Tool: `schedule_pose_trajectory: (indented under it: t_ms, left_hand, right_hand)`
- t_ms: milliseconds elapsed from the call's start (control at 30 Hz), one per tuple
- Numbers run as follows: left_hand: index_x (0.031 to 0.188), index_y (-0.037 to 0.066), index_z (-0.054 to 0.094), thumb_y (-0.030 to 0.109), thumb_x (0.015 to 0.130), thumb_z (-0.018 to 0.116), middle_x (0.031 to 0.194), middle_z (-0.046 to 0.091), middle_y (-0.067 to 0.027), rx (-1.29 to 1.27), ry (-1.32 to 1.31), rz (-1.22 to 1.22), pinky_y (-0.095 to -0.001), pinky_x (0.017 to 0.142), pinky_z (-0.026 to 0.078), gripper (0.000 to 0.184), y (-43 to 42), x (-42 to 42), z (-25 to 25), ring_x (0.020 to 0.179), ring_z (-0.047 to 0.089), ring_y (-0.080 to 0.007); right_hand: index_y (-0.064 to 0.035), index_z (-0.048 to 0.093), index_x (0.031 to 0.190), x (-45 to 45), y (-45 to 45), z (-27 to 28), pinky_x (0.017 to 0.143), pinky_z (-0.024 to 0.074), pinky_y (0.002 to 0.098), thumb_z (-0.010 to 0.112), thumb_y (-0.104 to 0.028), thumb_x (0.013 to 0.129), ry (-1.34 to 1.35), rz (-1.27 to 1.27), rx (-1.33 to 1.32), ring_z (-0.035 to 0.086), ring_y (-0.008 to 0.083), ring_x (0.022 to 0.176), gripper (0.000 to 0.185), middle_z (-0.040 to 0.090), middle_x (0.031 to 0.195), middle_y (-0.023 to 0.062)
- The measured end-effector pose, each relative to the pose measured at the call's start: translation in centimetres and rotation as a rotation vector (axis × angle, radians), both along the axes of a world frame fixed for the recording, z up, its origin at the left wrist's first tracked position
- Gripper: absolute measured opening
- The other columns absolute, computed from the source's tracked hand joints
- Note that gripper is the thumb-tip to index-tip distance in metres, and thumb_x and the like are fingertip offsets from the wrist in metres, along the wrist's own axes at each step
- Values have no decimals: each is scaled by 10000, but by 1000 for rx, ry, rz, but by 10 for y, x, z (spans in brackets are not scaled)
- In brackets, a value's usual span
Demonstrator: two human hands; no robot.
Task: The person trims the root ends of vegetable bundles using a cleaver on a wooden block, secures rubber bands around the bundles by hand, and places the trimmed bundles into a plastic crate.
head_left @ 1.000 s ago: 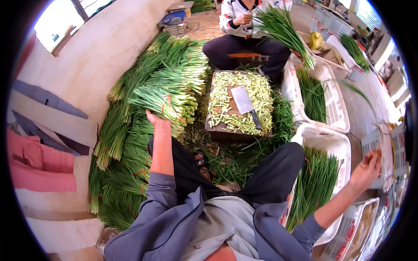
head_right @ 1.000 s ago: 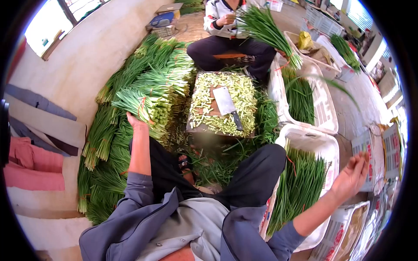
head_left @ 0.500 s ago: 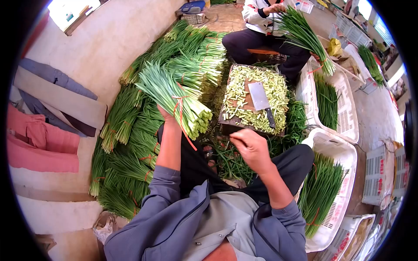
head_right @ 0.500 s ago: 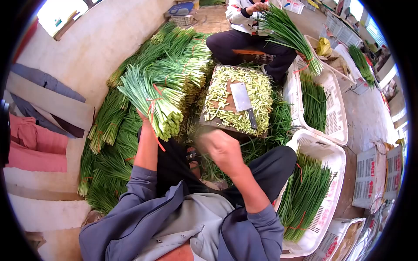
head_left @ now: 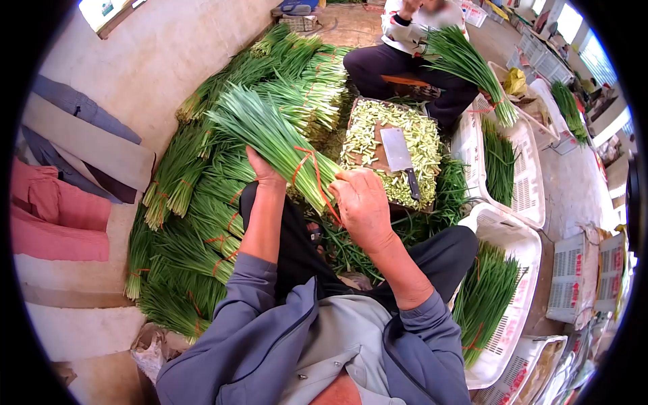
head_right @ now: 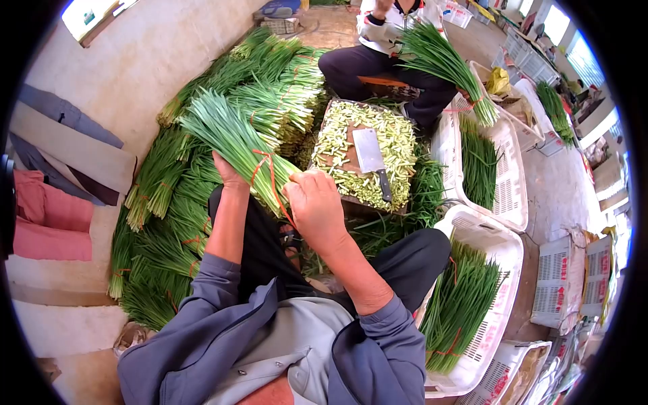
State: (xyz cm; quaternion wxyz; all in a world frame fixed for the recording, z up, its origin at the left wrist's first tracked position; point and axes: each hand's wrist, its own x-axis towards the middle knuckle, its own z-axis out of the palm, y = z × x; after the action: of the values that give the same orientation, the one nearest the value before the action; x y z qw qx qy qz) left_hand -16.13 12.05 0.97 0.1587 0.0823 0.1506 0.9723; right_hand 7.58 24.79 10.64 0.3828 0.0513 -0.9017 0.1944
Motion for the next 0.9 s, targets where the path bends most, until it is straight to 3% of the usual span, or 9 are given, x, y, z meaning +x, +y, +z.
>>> schedule_pose_trajectory:
  t_ms: [167, 367, 567, 667, 733, 767, 800, 867, 900]
  left_hand:
    - [1292, 60, 629, 475, 1032, 374, 1258, 677, -117, -22, -12, 9, -466, 996, 529, 552, -3, 0, -4, 1122, 650, -309]
    - [1306, 55, 610, 475, 1036, 366, 1263, 667, -112, -74, -72, 66, -466, 994, 526, 556, -4, 4, 2, 1130, 639, -303]
    - [1315, 60, 611, 527, 1032, 418, 1268, 669, -97, -45, -68, 2, -470, 995, 532, 579, -5, 3, 5, 1138, 640, -298]
    - [1319, 66, 614, 566, 1022, 455, 1274, 673, -98, -57, -84, -38, -465, 983, 546, 603, -4, 9, 8, 1133, 652, -294]
    - [1300, 65, 627, 565, 1009, 485, 1249, 687, -100, -142, -38, -107, -460, 957, 560, 596, -3, 10, 3, 1102, 670, -293]
    - [1278, 60, 640, 560, 996, 512, 1211, 703, -103, -182, -52, -83, -453, 943, 568, 587, 0, 16, 6, 1064, 686, -290]
    - [1278, 60, 640, 560, 996, 512, 1211, 703, -103, -175, -42, -83, -453, 943, 568, 587, 1, 19, 7, 1064, 686, -290]
    - [1271, 61, 644, 553, 986, 529, 1194, 708, -107, -194, 0, -127, -451, 943, 568, 580, 4, 27, 7, 1060, 690, -290]
    - [1318, 65, 618, 556, 983, 504, 1247, 689, -127, -200, 5, -158, -471, 959, 562, 605, 4, 23, -7, 1087, 681, -307]
  right_hand:
    - [-45, 653, 1003, 24, 21, 18, 868, 533, 378, 685, -132, 907, -14, -42, -158, 640, 281, 990, 133, 658, 1010, 98]
    - [1, 638, 1090, 96, 89, 42, 797, 620, 318, 558, -163, 1061, 123, -302, -858, 740, 200, 867, 185, 709, 972, 102]
    - [54, 604, 1045, 194, 198, 52, 834, 623, 339, 593, -150, 1043, 838, -550, -984, 721, 236, 850, 204, 704, 941, 157]
    - [35, 589, 1043, 211, 202, 41, 833, 613, 350, 591, -160, 1046, 840, -620, -877, 698, 222, 833, 195, 672, 933, 121]
    - [17, 583, 1060, 179, 142, 44, 795, 593, 332, 572, -138, 1051, 353, -833, -756, 682, 200, 802, 155, 657, 968, 98]
    - [-8, 628, 1046, 166, 129, 9, 769, 579, 290, 556, -124, 1051, 262, -586, -812, 673, 151, 804, 137, 681, 895, 54]
    - [3, 646, 1000, 158, 105, -1, 775, 573, 300, 578, -75, 993, -144, -415, -784, 686, 175, 825, 104, 678, 858, 78]
    - [34, 686, 936, 149, 89, -66, 763, 568, 322, 646, -25, 859, -809, 182, -432, 712, 211, 836, 105, 682, 834, 128]
    - [36, 689, 950, 142, 89, -98, 752, 565, 326, 662, -41, 843, -898, 328, -330, 711, 228, 815, 134, 688, 847, 135]
